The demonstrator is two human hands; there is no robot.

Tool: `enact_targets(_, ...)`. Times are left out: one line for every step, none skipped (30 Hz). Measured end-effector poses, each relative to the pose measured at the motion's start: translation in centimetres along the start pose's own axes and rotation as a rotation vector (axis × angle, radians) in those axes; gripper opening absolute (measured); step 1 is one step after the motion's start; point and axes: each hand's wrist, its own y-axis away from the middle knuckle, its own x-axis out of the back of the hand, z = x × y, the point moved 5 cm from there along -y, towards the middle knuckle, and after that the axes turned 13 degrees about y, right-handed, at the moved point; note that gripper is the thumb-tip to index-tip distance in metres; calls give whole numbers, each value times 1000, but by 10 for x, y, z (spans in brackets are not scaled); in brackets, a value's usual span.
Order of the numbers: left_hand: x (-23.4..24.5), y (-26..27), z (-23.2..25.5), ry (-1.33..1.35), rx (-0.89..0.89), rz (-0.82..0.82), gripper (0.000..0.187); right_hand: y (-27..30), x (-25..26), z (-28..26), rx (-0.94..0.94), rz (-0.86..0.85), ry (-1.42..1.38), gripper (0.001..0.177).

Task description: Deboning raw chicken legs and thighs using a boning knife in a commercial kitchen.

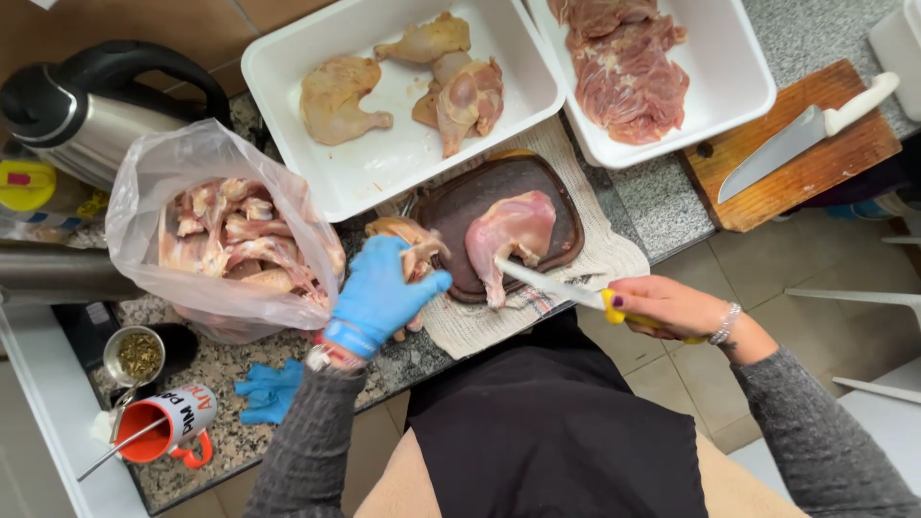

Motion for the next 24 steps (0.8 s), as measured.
enact_targets(-3,2,-18,-1,3,-1,41,-2,1,7,0,-3,-2,37)
enact_targets(0,7,-18,-227,-332,174,59,-4,4,11,62,33,-49,36)
enact_targets(-3,21,-19,-450,-664,346,78,-4,6,15,121,66,-99,35)
enact_targets(-3,23,-19,-450,-657,342,78,-3,4,15,117,60,-102,35)
enact_targets(-3,19,-22,-391,-589,245,69,-3,6,11,152,93,-112,34)
enact_targets(-4,15,-25,-333,-518,150,61,-3,8,8,186,127,-123,33)
enact_targets(6,17,-2,-335,-517,149,61,0,7,4,187,125,-125,33)
enact_targets(13,13,3,-219,-140,-22,55,3,8,0,188,159,-118,32)
enact_targets(17,16,9,-97,233,-193,52,6,10,-4,190,193,-109,32)
enact_targets(21,17,15,-98,233,-191,52,8,11,-5,192,193,-108,32)
enact_targets(22,20,16,282,396,-175,53,10,13,-6,199,218,-99,32)
enact_targets(21,23,19,666,551,-154,65,13,15,-7,205,244,-90,32)
enact_targets(21,23,11,663,550,-155,65,14,16,-2,207,245,-92,32)
enact_targets(31,17,17,243,184,-92,46,16,19,2,215,259,-95,32)
enact_targets(34,17,26,-177,-184,-33,39,17,21,6,222,271,-98,33)
enact_targets(30,18,34,-179,-183,-34,39,18,23,9,223,271,-100,33)
enact_targets(27,17,44,-290,-196,-18,56,20,25,12,232,291,-118,33)
enact_targets(23,15,53,-402,-209,-1,73,22,28,15,242,311,-135,34)
enact_targets(0,12,52,-401,-214,-11,73,26,28,17,237,317,-143,34)
enact_targets(-20,9,52,-293,-234,52,57,29,30,20,233,352,-157,34)
enact_targets(-39,7,51,-184,-247,121,44,32,33,21,231,381,-167,34)
enact_targets(-66,3,50,-182,-246,117,44,33,31,24,227,382,-170,34)
enact_targets(-90,-6,49,-241,-246,161,68,33,35,25,222,406,-177,34)
enact_targets(-113,-15,49,-299,-246,205,92,32,39,26,216,431,-185,34)
